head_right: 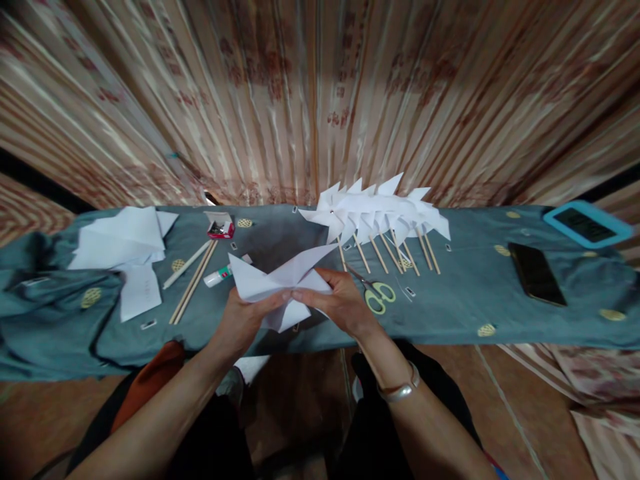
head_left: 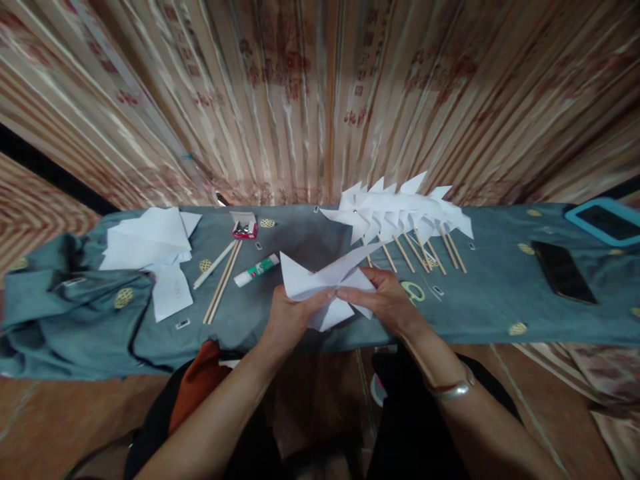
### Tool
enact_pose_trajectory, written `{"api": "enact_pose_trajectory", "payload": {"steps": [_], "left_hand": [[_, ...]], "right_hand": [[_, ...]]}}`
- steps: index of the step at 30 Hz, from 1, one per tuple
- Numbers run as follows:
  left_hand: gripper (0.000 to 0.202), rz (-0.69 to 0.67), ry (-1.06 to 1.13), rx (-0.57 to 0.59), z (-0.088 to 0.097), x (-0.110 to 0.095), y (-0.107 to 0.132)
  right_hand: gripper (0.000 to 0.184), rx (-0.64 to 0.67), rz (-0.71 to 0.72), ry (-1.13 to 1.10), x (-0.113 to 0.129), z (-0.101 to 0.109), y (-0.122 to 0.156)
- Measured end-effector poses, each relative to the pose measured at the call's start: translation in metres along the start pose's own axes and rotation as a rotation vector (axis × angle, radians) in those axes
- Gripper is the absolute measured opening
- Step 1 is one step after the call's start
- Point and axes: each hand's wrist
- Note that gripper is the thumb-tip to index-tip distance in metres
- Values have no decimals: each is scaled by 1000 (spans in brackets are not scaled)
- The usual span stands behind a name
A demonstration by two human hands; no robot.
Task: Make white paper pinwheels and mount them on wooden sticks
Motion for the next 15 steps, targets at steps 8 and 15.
{"api": "enact_pose_trajectory", "payload": {"steps": [8, 15], "left_hand": [[30, 11, -21, 27, 1, 0, 1], [28, 29, 70, 57, -2, 5, -7]], "right_hand": [[27, -28, 11, 38, -2, -1, 0], [29, -73, 57, 154, -4, -6, -2]]}}
Point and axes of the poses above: each hand's wrist, its own y-axis away from the middle knuckle, its own z-axis out of the back of the hand, x = y × z, and after that the axes turned 13 degrees about z, right-handed
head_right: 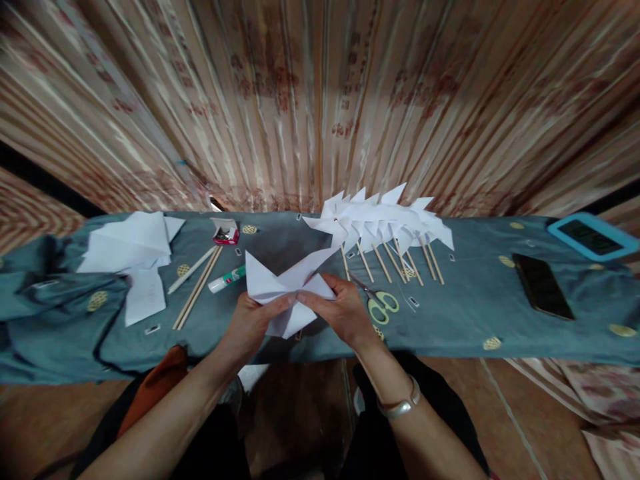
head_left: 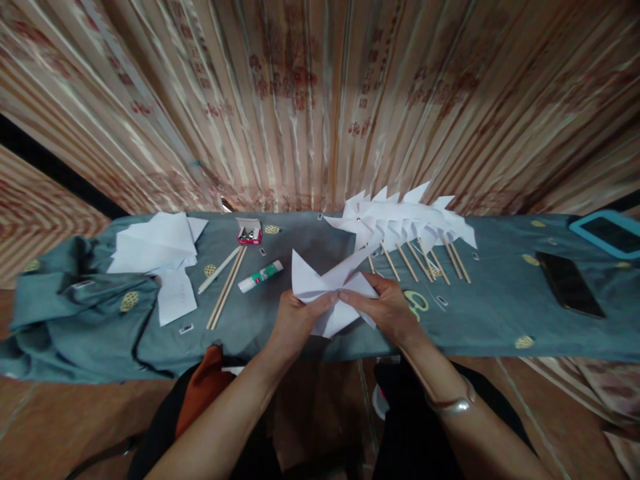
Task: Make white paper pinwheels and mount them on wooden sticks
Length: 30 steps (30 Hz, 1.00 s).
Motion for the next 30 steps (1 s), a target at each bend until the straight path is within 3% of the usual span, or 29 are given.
{"api": "enact_pose_trajectory", "payload": {"steps": [6, 9, 12, 18, 30], "left_hand": [[27, 52, 103, -2, -2, 3, -4], [28, 56, 117, 25, -2, 4, -4], [28, 51, 126, 34, -2, 4, -4], [26, 50, 104, 35, -2, 4, -4], [32, 54, 91, -15, 0, 6, -6]], "right_hand": [[58, -239, 433, 555, -6, -4, 3], [48, -238, 650, 804, -4, -5, 8], [24, -112, 784, 954, 1, -5, 11], [17, 37, 843, 1035, 7, -4, 11], [17, 46, 815, 939, 1, -5, 10]]}}
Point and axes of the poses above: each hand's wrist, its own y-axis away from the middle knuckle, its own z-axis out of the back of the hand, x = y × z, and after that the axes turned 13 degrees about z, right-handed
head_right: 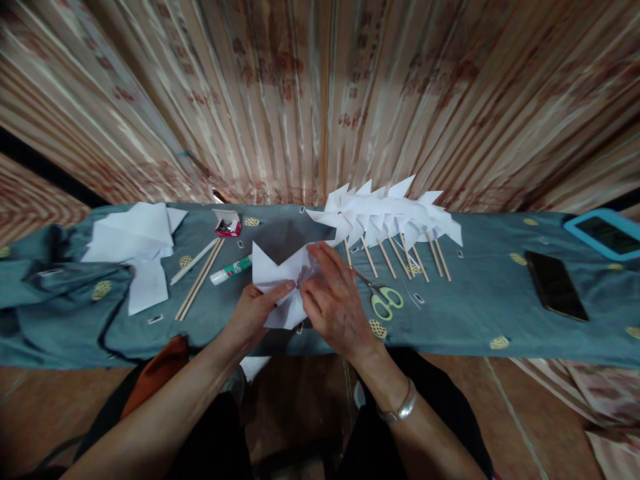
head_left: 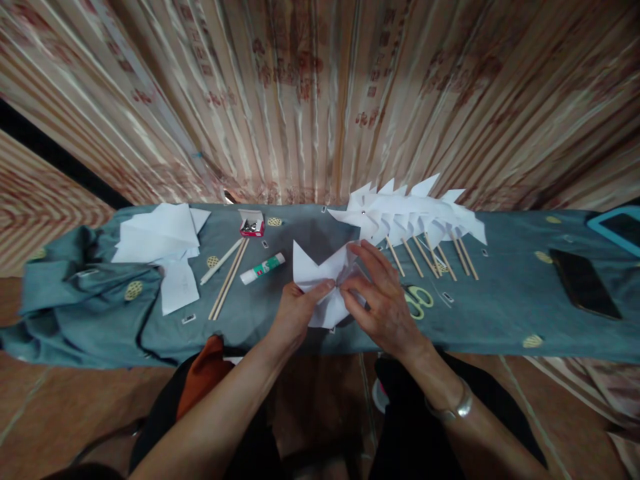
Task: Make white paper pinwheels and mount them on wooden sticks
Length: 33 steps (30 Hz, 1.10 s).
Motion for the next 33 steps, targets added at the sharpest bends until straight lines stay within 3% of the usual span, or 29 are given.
{"api": "enact_pose_trajectory", "payload": {"steps": [4, 9, 13, 19, 21, 26, 33], "left_hand": [[33, -16, 7, -24, 1, -2, -3], [29, -40, 28, -120, 7, -11, -11], [27, -83, 35, -164, 12, -17, -15], [32, -50, 42, -159, 14, -17, -15], [31, -27, 30, -167, 14, -16, -14], [27, -36, 13, -155, 12, -14, -15], [25, -97, -9, -161, 10, -14, -20]], "right_hand": [[12, -90, -42, -43, -4, 2, 0], [9, -185, -193, -43, -28, 3, 10], [9, -34, -125, 27, -43, -13, 26], [15, 125, -76, 60, -43, -28, 36], [14, 92, -110, 27, -44, -26, 35], [10, -152, -261, -102, -33, -16, 23], [10, -155, -269, -136, -14, -14, 10]]}}
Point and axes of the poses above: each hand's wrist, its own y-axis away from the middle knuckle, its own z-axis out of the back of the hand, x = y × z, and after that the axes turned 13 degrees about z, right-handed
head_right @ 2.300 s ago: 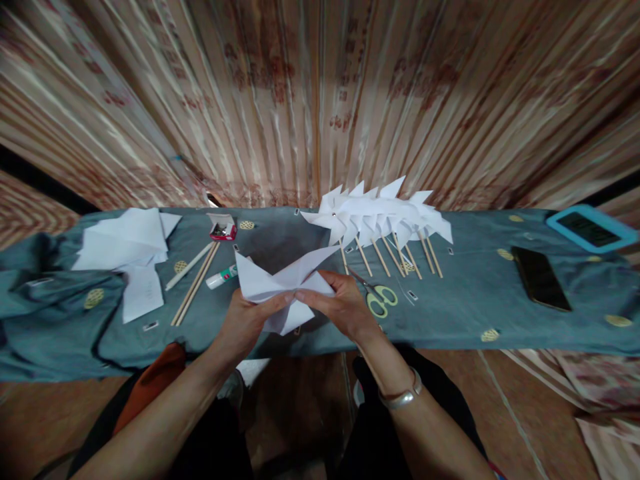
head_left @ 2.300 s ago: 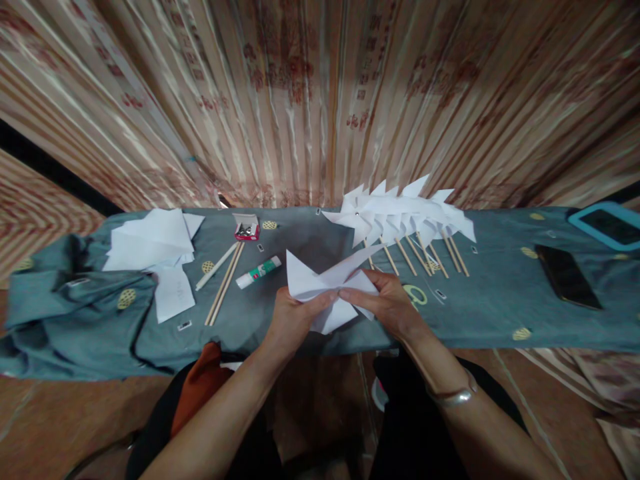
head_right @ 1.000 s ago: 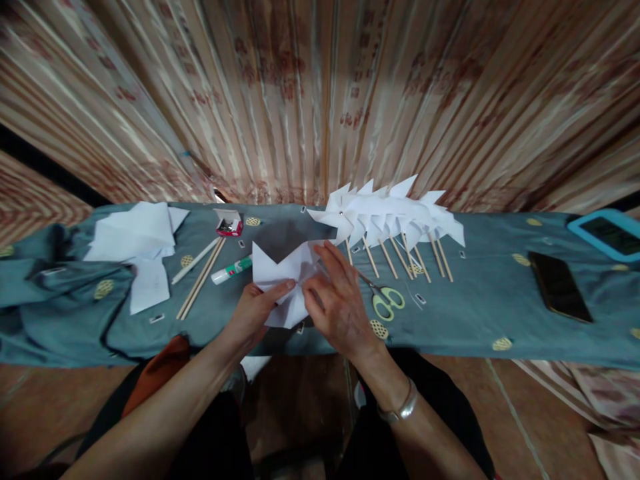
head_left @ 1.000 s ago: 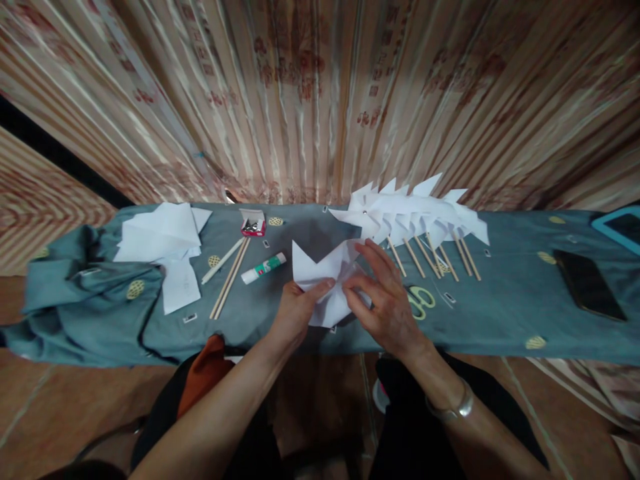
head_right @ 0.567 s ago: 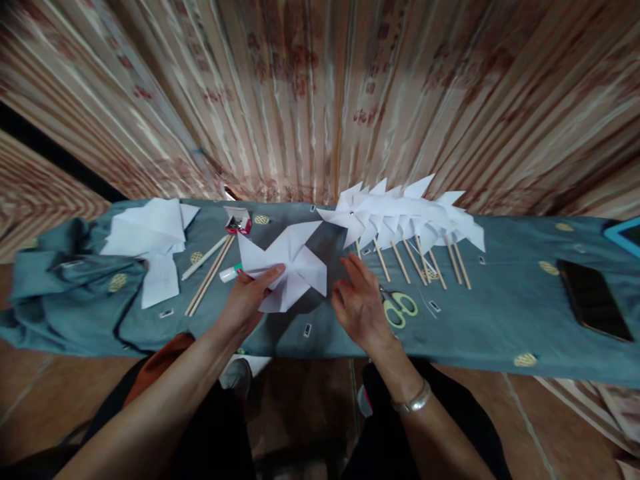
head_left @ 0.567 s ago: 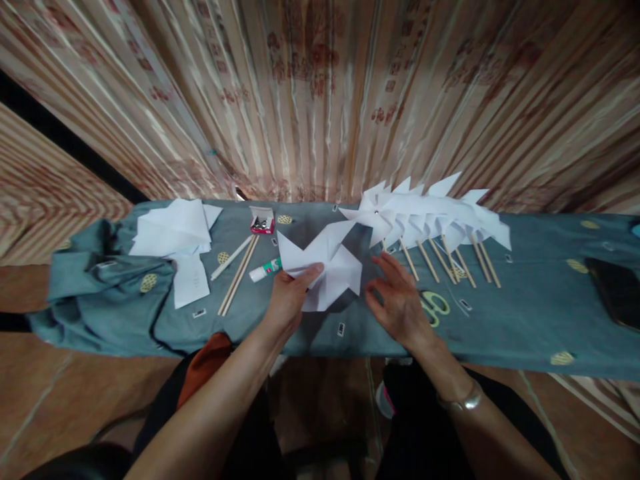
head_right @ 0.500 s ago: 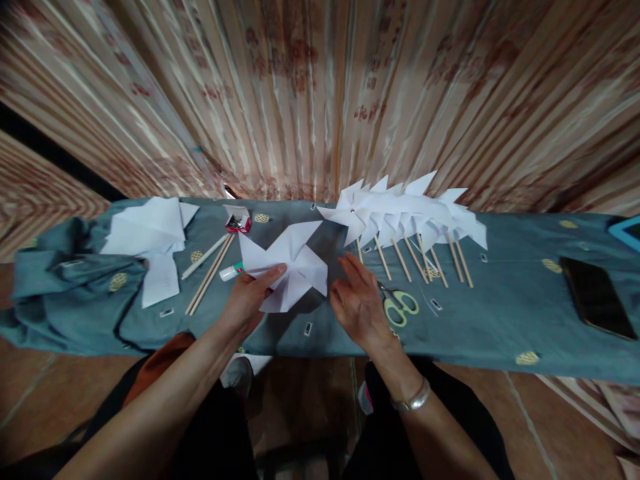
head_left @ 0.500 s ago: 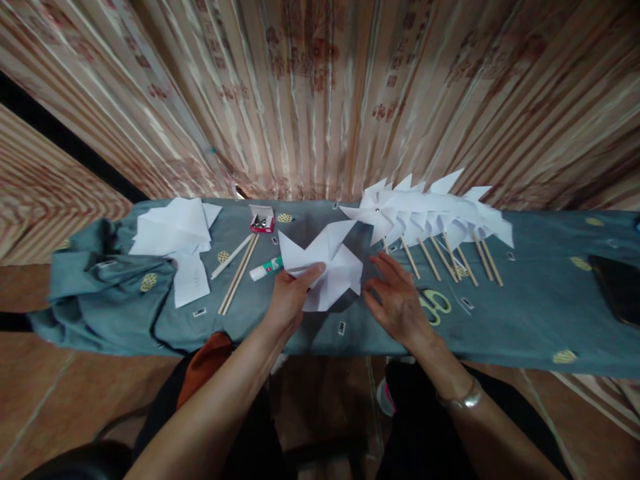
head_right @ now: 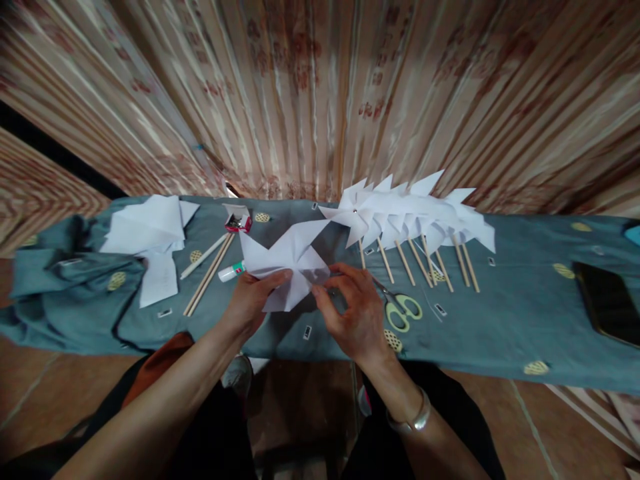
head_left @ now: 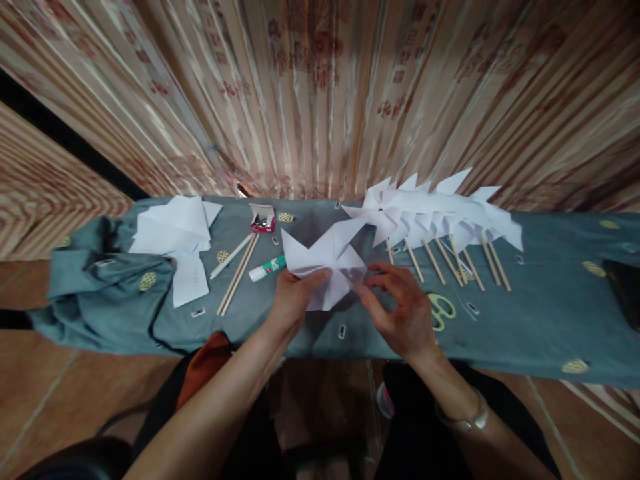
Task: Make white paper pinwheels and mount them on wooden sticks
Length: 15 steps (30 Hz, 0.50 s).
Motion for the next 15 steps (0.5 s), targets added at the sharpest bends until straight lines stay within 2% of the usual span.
{"api": "enact_pose_trajectory", "payload": {"steps": [2, 4, 9, 11, 15], "left_hand": [[23, -17, -5, 11, 0, 0, -2], [20, -33, -27, 31, 0, 0, -3], [21, -68, -124, 79, -5, 6, -1], [22, -60, -152, 92, -8, 7, 1], [23, -42, -184, 121, -12, 10, 4]], "right_hand": [[16, -47, -7, 18, -3, 1, 0], [31, -72, -67, -18, -8, 1, 0], [65, -3, -322, -305, -21, -5, 1], [63, 22, -378, -423, -24, -8, 1], [44, 53, -413, -597, -27, -11, -1]]}}
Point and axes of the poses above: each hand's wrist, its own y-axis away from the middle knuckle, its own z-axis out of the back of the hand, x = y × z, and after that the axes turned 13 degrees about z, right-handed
